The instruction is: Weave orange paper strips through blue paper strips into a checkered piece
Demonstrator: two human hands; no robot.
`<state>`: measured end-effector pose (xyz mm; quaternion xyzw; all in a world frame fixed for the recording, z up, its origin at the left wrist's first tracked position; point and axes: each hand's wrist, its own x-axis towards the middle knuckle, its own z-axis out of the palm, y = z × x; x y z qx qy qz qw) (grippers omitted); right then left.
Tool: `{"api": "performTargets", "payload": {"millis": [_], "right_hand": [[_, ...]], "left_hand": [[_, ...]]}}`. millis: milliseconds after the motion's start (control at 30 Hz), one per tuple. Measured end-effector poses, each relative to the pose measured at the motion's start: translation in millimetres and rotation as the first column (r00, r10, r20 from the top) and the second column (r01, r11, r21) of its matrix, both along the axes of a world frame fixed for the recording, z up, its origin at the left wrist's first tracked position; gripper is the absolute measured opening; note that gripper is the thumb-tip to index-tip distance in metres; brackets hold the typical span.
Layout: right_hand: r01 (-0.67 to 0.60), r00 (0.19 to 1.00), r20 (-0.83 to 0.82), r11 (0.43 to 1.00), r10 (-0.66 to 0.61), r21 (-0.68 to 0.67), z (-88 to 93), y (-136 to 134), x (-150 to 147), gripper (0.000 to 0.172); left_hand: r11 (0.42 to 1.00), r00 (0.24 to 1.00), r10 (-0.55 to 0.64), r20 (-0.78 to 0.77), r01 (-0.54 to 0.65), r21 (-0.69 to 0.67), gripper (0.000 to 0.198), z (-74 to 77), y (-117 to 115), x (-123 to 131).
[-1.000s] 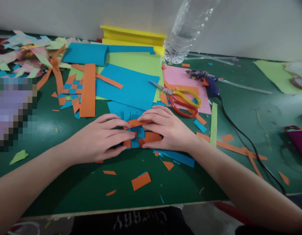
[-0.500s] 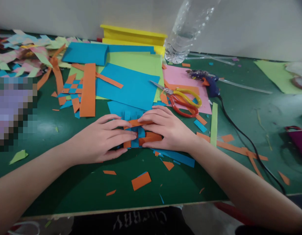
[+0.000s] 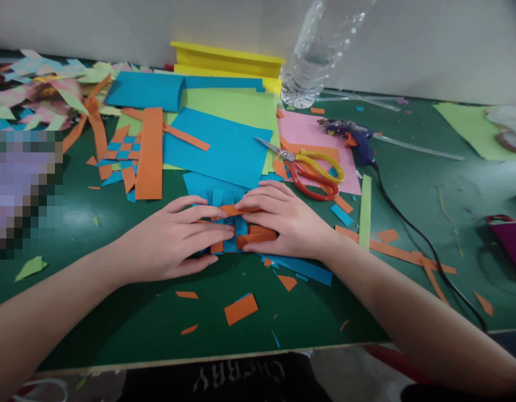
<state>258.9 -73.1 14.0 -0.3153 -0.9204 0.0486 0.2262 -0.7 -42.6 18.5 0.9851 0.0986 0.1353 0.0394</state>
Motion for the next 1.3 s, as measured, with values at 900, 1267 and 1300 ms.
{"api": "performTargets", "payload": {"millis": [900, 1267, 1300], "right_hand": [[-0.01, 1.0, 0.006, 1.0, 0.01, -0.021, -0.1, 0, 2, 0.034], [-0.017, 1.0, -0.007, 1.0, 0.017, -0.006, -0.1, 1, 1, 0.033], [-0.019, 1.0, -0.01, 1.0, 0.019, -0.002, -0.2, 1, 1, 0.034]], "left_hand": [[0.971, 0.973, 0.152, 0.176, -0.113, -0.212, 0.009, 1.8, 19, -14], [0.982, 0.984, 0.124, 0.127, -0.102, -0.161, 0.013, -3.3, 20, -14], [0.982, 0.986, 0.117, 0.116, -0.098, -0.16, 0.012, -3.7, 20, -14]]}}
